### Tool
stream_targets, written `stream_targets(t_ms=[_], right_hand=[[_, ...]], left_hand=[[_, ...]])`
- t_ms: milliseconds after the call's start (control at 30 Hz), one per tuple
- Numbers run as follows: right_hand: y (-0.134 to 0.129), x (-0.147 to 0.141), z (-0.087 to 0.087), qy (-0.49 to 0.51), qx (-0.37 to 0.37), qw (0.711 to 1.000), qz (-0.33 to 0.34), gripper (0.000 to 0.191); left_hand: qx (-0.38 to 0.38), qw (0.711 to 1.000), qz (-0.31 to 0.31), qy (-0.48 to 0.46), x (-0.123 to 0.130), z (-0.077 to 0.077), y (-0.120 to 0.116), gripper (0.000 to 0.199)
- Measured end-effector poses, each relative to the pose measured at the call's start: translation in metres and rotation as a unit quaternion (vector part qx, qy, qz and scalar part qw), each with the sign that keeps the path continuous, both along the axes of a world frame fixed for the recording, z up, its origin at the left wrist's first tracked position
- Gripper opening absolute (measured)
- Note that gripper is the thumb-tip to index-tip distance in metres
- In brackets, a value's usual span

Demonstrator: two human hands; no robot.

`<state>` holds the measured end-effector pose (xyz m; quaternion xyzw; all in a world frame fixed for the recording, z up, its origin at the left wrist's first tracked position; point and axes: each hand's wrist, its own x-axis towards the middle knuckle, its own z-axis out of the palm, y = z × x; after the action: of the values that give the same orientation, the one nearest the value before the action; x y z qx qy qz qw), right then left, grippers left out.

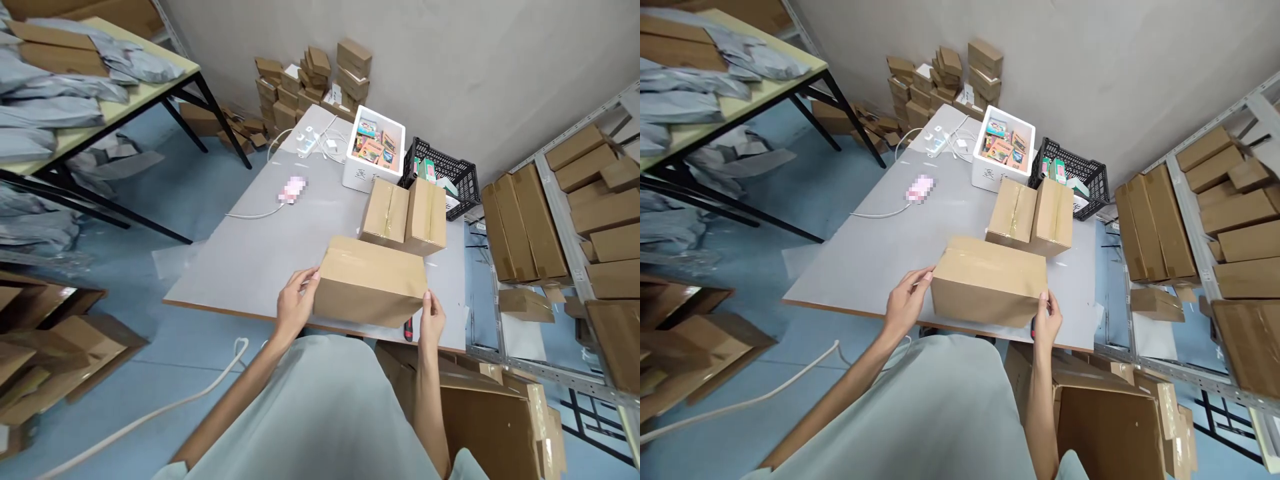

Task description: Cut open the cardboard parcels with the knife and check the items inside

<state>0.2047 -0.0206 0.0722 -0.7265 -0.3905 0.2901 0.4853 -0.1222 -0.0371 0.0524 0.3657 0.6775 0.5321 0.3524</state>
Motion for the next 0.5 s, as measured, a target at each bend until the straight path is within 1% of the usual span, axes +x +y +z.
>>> stream_targets(t_ms=[67,133,200,267,367,433,500], right_hand=[[-0.013,-0.036,-0.011,0.015,-0.021,1.000,0.000,0.095],[-0.028,-0.068,-0.022,0.029,-0.027,0.999,0.004,0.091],[-0.045,-0.094,-0.033,0.041,-0.031,0.999,0.014,0.087],[-0.063,-0.111,-0.042,0.048,-0.043,0.998,0.023,0.083],[-0.085,-0.118,-0.058,0.053,-0.053,0.997,0.032,0.078],[-0.094,-0.111,-0.071,0.074,-0.053,0.995,0.038,0.077],[-0.097,-0.100,-0.088,0.115,-0.073,0.990,0.025,0.078]], left_hand=[[-0.007,1.000,0.012,0.010,-0.035,-0.005,-0.014,0.059],[-0.006,1.000,0.023,0.014,-0.067,-0.013,-0.027,0.056],[-0.001,0.999,0.033,0.013,-0.094,-0.024,-0.040,0.053],[-0.006,0.999,0.037,0.007,-0.114,-0.035,-0.051,0.052],[-0.022,0.999,0.031,-0.002,-0.132,-0.056,-0.064,0.052],[-0.028,0.999,0.018,-0.024,-0.138,-0.076,-0.070,0.057],[-0.049,0.996,0.015,-0.070,-0.141,-0.099,-0.073,0.069]])
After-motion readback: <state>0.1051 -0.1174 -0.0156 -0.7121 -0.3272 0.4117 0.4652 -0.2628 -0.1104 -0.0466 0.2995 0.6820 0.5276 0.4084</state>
